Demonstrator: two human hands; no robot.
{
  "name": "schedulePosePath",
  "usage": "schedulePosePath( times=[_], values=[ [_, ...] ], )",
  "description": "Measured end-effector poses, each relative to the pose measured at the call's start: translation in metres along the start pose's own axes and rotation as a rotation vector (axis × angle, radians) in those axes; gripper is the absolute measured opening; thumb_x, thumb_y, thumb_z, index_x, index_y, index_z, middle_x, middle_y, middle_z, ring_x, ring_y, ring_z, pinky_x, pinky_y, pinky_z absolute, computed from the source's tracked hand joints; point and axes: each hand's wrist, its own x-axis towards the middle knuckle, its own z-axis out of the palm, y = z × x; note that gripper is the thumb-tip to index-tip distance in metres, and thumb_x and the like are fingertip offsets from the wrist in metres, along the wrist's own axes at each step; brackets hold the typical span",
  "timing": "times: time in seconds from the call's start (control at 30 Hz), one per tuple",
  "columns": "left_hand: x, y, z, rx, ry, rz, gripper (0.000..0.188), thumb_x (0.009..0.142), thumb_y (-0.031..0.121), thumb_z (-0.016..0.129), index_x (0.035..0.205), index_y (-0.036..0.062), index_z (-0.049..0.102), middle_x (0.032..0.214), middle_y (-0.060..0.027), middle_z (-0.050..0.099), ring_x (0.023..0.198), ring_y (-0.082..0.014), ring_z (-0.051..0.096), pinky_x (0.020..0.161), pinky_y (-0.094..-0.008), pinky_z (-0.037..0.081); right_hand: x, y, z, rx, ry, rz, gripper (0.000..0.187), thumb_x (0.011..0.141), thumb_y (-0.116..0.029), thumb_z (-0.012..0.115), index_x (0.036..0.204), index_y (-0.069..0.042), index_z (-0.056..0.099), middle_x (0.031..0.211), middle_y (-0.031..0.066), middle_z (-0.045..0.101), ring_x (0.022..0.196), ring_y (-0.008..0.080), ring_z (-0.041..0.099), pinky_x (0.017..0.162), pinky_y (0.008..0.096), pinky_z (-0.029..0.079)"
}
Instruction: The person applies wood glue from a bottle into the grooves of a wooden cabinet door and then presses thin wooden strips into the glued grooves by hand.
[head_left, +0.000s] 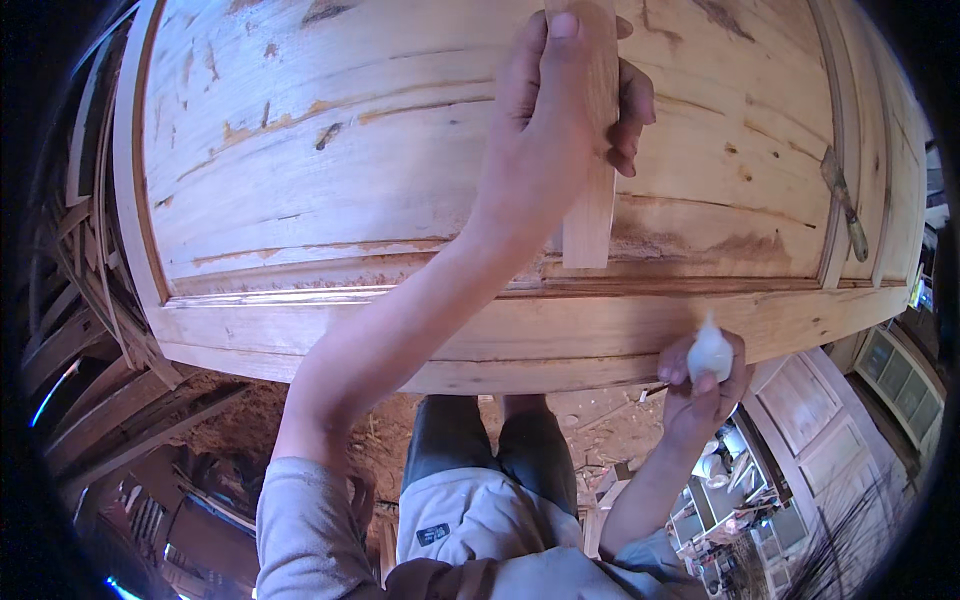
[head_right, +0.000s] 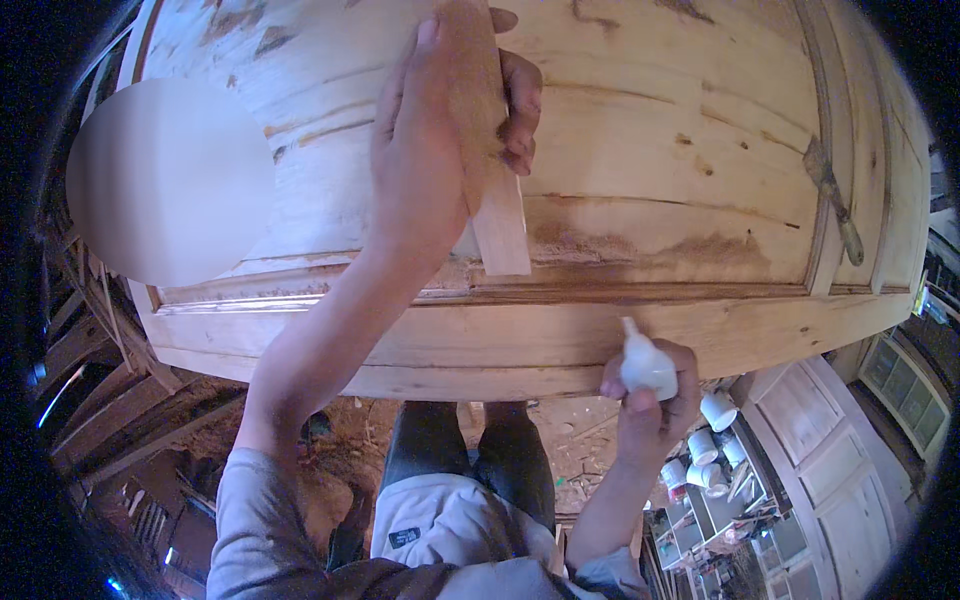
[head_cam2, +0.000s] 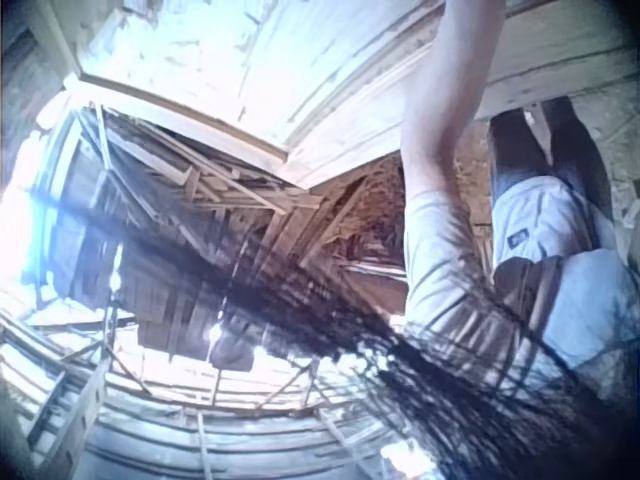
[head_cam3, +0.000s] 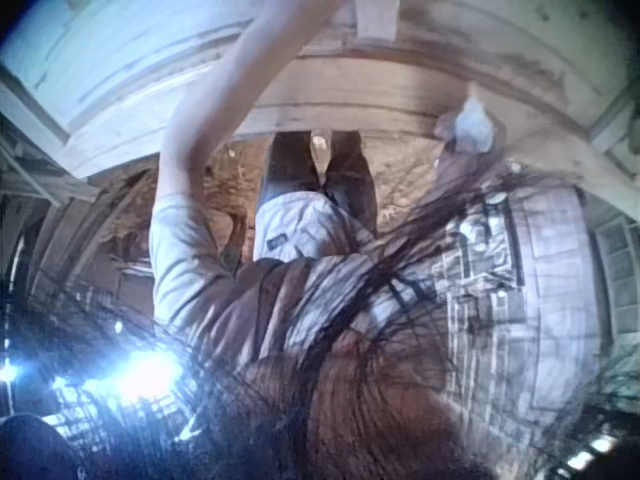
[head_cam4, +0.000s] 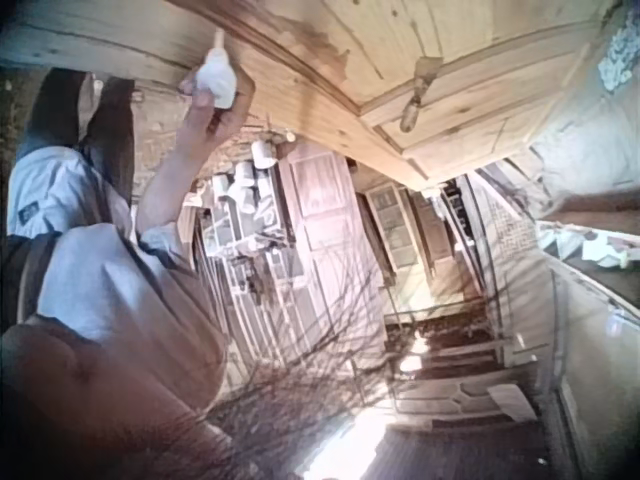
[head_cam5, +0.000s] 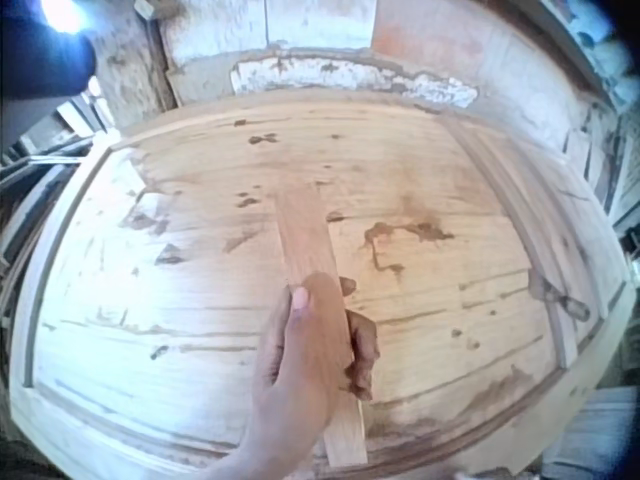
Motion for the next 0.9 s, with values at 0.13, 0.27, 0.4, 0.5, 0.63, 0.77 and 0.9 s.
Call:
schedulePosePath(
  times=[0.13, 0.27, 0.4, 0.5, 0.63, 0.77, 0.9],
  values=[
    [0.004, 0.001, -0.001, -0.021, 0.073, 0.01, 0.052, 0.1, 0.049, 0.028, 0.112, 0.0012, 0.044, 0.073, -0.0086, 0.057, 0.054, -0.0112, 0.049, 0.05, -0.026, 0.044, -0.012, -0.003, -0.013, -0.336, -0.12, 0.082, 0.038, 0.081, -0.029, 0.069, 0.102, -0.001, 0.055, 0.076, 0.007, 0.061, 0.065, 0.0144, 0.06, 0.06, 0.0279, 0.049],
    [0.005, -0.012, -0.011, -0.066, -0.047, 0.061, 0.059, 0.1, 0.053, 0.024, 0.109, -0.0004, 0.048, 0.071, -0.0079, 0.056, 0.057, -0.0121, 0.049, 0.052, -0.0261, 0.045, 0.001, -0.021, 0.013, -0.578, -0.303, 0.02, 0.029, 0.08, -0.022, 0.069, 0.098, -0.002, 0.058, 0.081, 0.0082, 0.065, 0.068, 0.0153, 0.063, 0.062, 0.0272, 0.049],
    [0.005, -0.016, -0.009, -0.099, -0.139, 0.008, 0.06, 0.1, 0.053, 0.022, 0.107, -0.0005, 0.05, 0.072, -0.0091, 0.056, 0.058, -0.0125, 0.049, 0.054, -0.0262, 0.045, 0.013, -0.021, 0.015, -0.632, -0.393, -0.04, 0.024, 0.081, -0.019, 0.068, 0.097, -0.002, 0.06, 0.082, 0.0086, 0.065, 0.072, 0.0153, 0.063, 0.061, 0.0268, 0.048],
    [0.005, -0.018, -0.008, -0.083, -0.153, 0.002, 0.06, 0.1, 0.053, 0.022, 0.108, -0.0004, 0.05, 0.074, -0.0095, 0.056, 0.061, -0.0127, 0.049, 0.056, -0.0261, 0.044, 0.015, -0.024, 0.015, -0.497, -0.29, 0.098, 0.023, 0.08, -0.018, 0.068, 0.096, -0.002, 0.06, 0.082, 0.0094, 0.063, 0.07, 0.0167, 0.062, 0.061, 0.0278, 0.048],
    [0.006, -0.015, -0.011, -0.096, -0.2, -0.019, 0.059, 0.101, 0.051, 0.022, 0.108, -0.0005, 0.049, 0.075, -0.0091, 0.055, 0.063, -0.0128, 0.049, 0.058, -0.0261, 0.044, 0.019, -0.026, 0.026, -0.482, -0.221, 0.15, 0.023, 0.079, -0.018, 0.068, 0.094, -0.003, 0.06, 0.081, 0.0108, 0.062, 0.068, 0.0194, 0.06, 0.061, 0.0288, 0.048],
    [0.004, -0.014, -0.011, -0.133, -0.187, -0.023, 0.057, 0.101, 0.05, 0.024, 0.108, -0.0005, 0.049, 0.075, -0.0085, 0.055, 0.063, -0.0127, 0.049, 0.057, -0.026, 0.044, 0.023, -0.024, 0.036, -0.692, -0.286, -0.046, 0.023, 0.078, -0.018, 0.067, 0.093, -0.003, 0.059, 0.079, 0.0111, 0.061, 0.066, 0.0225, 0.06, 0.06, 0.031, 0.048],
    [0.005, -0.015, -0.012, -0.177, -0.203, -0.027, 0.053, 0.101, 0.048, 0.027, 0.108, 0.0002, 0.049, 0.075, -0.0084, 0.055, 0.062, -0.012, 0.049, 0.056, -0.0251, 0.043, 0.023, -0.024, 0.04, -0.768, -0.283, -0.099, 0.021, 0.078, -0.018, 0.066, 0.09, -0.003, 0.057, 0.078, 0.0108, 0.061, 0.064, 0.0251, 0.06, 0.059, 0.0337, 0.049]
  ],
)
